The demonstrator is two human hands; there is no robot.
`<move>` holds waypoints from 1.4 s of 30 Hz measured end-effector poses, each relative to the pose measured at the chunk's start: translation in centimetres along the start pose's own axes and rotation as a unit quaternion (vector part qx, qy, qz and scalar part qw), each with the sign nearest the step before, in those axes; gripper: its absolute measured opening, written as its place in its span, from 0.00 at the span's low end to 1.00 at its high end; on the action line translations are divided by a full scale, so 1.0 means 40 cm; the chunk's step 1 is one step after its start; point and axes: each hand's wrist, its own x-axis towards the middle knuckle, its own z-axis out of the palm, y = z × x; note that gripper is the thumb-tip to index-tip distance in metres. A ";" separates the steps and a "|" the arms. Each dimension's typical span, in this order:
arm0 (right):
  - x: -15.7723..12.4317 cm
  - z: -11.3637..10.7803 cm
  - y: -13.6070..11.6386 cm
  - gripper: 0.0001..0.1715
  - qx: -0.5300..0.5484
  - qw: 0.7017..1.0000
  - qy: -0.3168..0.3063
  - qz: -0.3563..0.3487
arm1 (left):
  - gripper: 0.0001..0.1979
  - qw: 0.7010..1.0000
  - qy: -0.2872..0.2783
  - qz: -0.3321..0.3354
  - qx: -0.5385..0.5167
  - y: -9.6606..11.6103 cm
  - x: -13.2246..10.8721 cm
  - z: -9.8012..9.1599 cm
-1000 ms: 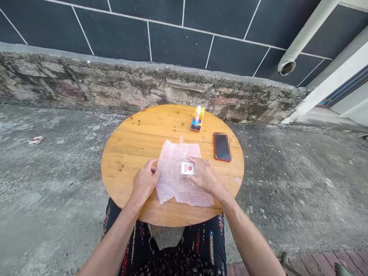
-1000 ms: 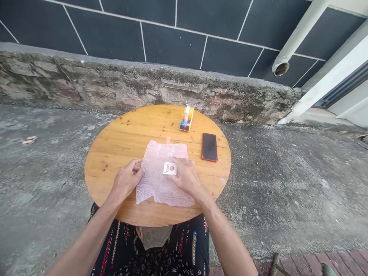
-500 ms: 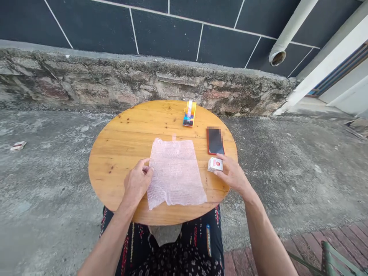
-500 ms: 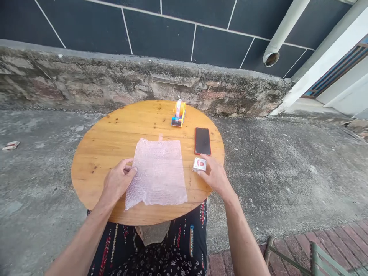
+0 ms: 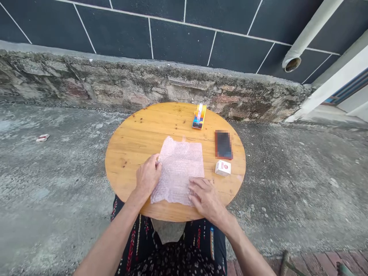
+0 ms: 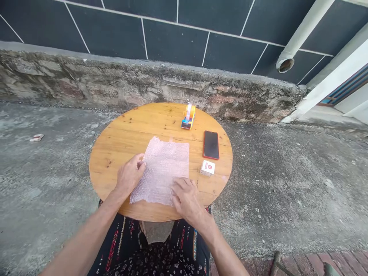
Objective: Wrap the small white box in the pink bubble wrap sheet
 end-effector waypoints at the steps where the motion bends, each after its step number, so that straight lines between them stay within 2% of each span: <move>1: 0.004 0.005 -0.004 0.16 -0.007 1.000 -0.009 0.003 | 0.18 1.000 0.000 0.003 0.007 0.000 0.001 -0.002; 5: 0.012 0.004 -0.002 0.17 -0.008 1.000 0.001 0.005 | 0.18 0.999 -0.007 0.011 0.030 -0.016 0.010 -0.009; 8: 0.019 -0.009 0.007 0.15 0.004 1.000 0.022 0.009 | 0.18 0.998 0.038 0.040 0.036 -0.030 0.009 -0.015; 10: 0.032 -0.017 0.013 0.14 0.005 0.999 0.034 0.016 | 0.17 0.992 0.073 0.098 0.037 -0.029 -0.001 -0.020; 12: 0.053 -0.020 0.015 0.15 -0.001 0.999 0.041 0.022 | 0.15 0.980 0.072 0.184 0.031 -0.015 -0.017 -0.027; 15: 0.093 -0.005 0.008 0.21 -0.013 0.999 0.035 0.017 | 0.15 0.948 0.015 0.318 0.008 0.012 -0.041 -0.030; 17: 0.113 0.013 0.002 0.28 -0.023 1.000 0.011 0.003 | 0.18 0.929 -0.031 0.369 -0.004 0.018 -0.051 -0.024; 20: 0.119 0.037 0.000 0.33 -0.040 0.999 -0.031 -0.002 | 0.22 0.921 -0.075 0.381 -0.008 -0.011 -0.055 -0.008; 23: 0.098 0.041 0.010 0.33 -0.062 0.997 -0.043 0.026 | 0.25 0.919 -0.093 0.384 0.000 -0.070 -0.051 0.000; 27: 0.053 0.027 0.037 0.32 -0.079 0.995 -0.033 0.054 | 0.27 0.917 -0.105 0.383 0.016 -0.139 -0.045 -0.017; 30: 0.019 0.013 0.055 0.29 -0.078 0.995 -0.005 0.065 | 0.26 0.928 -0.086 0.362 0.008 -0.161 -0.053 -0.035; 33: -0.003 -0.002 0.050 0.22 -0.076 0.994 0.032 0.070 | 0.21 0.938 -0.043 0.345 -0.007 -0.144 -0.081 -0.046; 36: 0.004 -0.008 0.007 0.19 -0.080 0.993 0.048 0.073 | 0.18 0.929 -0.028 0.369 -0.019 -0.099 -0.122 -0.045; 39: 0.032 0.004 -0.048 0.21 -0.071 0.997 0.006 0.031 | 0.17 0.911 -0.051 0.408 -0.031 -0.062 -0.150 -0.031; 42: 0.046 0.023 -0.070 0.24 -0.057 0.998 -0.037 -0.003 | 0.16 0.908 -0.064 0.413 -0.041 -0.063 -0.153 -0.009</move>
